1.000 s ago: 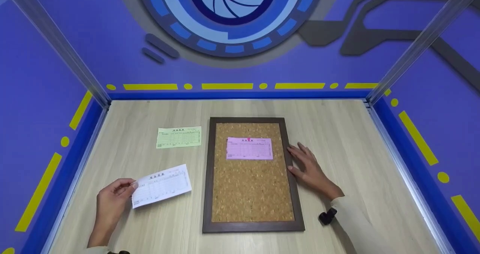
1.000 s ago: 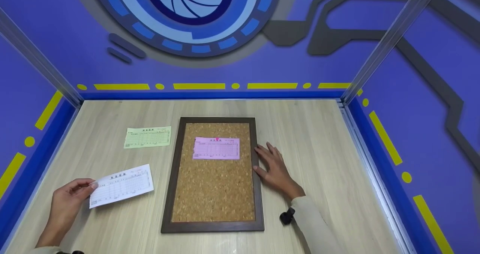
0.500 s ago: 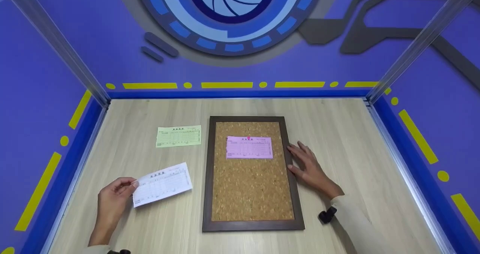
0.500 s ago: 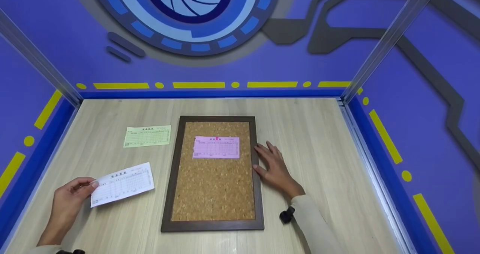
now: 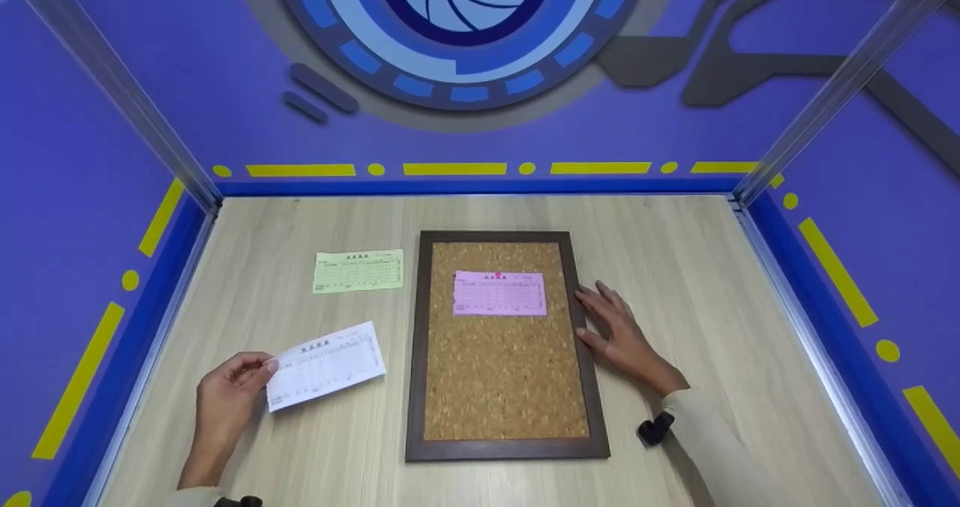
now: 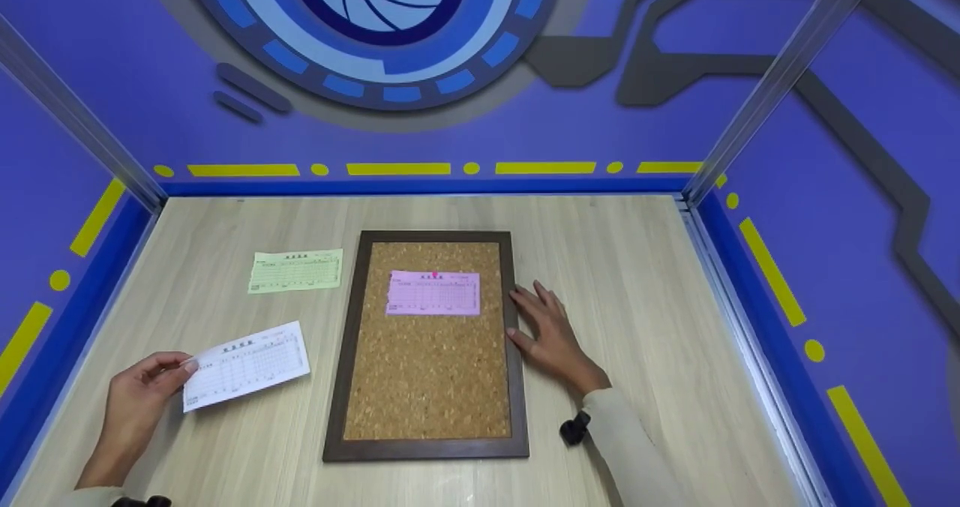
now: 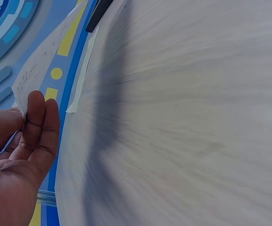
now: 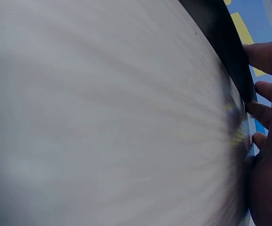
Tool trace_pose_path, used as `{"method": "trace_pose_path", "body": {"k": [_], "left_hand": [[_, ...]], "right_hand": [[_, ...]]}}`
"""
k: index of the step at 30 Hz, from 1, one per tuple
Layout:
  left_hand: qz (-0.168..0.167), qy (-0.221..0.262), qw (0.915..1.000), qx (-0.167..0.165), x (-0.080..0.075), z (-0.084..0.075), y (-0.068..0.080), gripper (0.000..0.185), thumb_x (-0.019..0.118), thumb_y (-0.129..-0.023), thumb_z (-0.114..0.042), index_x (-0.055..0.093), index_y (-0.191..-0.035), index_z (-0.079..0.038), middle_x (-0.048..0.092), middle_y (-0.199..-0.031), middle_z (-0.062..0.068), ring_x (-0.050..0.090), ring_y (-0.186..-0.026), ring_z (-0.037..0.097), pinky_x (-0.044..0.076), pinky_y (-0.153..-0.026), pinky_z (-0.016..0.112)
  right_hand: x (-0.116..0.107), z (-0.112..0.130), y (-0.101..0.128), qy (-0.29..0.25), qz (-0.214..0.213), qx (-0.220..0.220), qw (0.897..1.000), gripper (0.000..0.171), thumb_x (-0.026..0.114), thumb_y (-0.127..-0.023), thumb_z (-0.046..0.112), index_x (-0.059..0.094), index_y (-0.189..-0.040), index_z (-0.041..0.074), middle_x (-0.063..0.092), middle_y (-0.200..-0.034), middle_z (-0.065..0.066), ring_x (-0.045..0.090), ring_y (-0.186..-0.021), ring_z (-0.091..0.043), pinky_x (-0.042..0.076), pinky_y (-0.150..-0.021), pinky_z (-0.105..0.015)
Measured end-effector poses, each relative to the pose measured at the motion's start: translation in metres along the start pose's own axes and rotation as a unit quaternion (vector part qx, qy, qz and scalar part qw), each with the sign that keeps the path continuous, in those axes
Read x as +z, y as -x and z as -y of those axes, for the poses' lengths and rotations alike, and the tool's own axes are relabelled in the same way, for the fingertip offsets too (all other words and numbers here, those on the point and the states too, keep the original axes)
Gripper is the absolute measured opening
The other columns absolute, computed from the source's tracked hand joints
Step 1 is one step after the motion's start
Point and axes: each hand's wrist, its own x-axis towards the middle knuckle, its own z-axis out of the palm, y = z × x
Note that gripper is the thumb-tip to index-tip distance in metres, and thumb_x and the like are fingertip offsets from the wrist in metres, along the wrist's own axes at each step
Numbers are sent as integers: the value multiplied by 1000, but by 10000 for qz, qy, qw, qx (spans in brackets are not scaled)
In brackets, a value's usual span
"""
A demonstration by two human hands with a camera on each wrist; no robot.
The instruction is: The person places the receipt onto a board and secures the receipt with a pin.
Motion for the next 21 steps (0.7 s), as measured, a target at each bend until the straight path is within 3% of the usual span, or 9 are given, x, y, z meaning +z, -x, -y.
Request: {"method": "trace_pose_path", "body": {"k": [11,21], "left_hand": [[1,-87,10000,28,0,-5,1,18,75,-104,-3,75,-119,8,77,-106,10,73,-91,3,61,-78,20],[16,-1,10000,28,3,-8,1,19,75,-104,-1,74,-119,9,76,-108,13,73,-92,4,61,-78,20]], "right_hand": [[0,0,-1,32,-14,-3,10000,69,79,-101,28,55,-162,8,48,-169,-20,24,-163,-51,16,-125,-79],[-2,3,-1,-67,51,149,9999,69,80,-100,29,55,-161,8,47,-170,-19,23,-164,-49,19,-125,-78]]}}
